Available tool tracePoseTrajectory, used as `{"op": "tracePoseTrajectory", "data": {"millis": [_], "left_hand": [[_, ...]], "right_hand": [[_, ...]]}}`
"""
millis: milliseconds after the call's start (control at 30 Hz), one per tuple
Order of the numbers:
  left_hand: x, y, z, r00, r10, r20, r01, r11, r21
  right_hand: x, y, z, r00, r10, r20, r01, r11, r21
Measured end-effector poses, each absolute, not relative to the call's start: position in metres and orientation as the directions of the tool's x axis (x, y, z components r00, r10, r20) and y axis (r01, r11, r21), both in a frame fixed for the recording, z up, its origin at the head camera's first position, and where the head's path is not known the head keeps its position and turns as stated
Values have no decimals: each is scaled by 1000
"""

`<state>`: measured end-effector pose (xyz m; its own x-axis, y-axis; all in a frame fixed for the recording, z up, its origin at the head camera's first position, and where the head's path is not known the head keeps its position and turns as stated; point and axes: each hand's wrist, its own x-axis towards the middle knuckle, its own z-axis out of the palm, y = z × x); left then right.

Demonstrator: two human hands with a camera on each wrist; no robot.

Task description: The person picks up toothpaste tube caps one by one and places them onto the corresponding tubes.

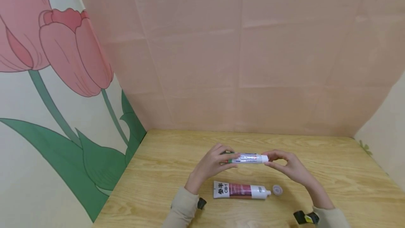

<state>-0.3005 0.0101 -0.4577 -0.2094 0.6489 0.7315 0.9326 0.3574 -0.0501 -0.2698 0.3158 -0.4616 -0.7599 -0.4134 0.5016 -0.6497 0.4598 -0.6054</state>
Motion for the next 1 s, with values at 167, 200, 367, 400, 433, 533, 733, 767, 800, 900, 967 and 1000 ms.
{"op": "tracePoseTrajectory", "data": {"millis": [167,200,367,400,433,533,733,767,800,900,967,1000], "left_hand": [[-301,10,-459,-222,665,713,929,366,-52],[-302,10,-459,-222,668,711,928,368,-56],[-303,10,-460,-222,672,706,924,377,-68],[-303,10,-460,-225,673,705,923,379,-68],[-303,10,-459,-228,673,704,922,381,-65],[-304,10,-459,-236,676,699,922,383,-59],[-305,10,-460,-241,688,684,928,369,-44],[-305,10,-461,-244,692,679,929,367,-40],[-305,10,-461,-250,695,674,930,366,-33],[-306,10,-465,-272,707,653,929,369,-12],[-306,10,-467,-291,713,638,928,374,6],[-306,10,-468,-302,715,631,926,376,17]], "right_hand": [[-270,315,-463,-767,-410,494,-642,464,-610],[-270,315,-463,-767,-409,494,-641,468,-608],[-270,312,-461,-763,-413,498,-647,485,-589],[-270,312,-460,-758,-417,502,-652,485,-582],[-269,311,-459,-753,-420,508,-659,484,-577],[-263,306,-449,-742,-431,513,-670,490,-558],[-269,312,-458,-742,-446,500,-670,500,-549],[-272,315,-462,-744,-447,497,-669,498,-552],[-273,316,-464,-743,-450,496,-669,496,-553],[-275,318,-468,-738,-461,493,-675,489,-553],[-276,319,-470,-737,-466,489,-676,491,-550],[-276,319,-471,-735,-469,489,-678,493,-545]]}}
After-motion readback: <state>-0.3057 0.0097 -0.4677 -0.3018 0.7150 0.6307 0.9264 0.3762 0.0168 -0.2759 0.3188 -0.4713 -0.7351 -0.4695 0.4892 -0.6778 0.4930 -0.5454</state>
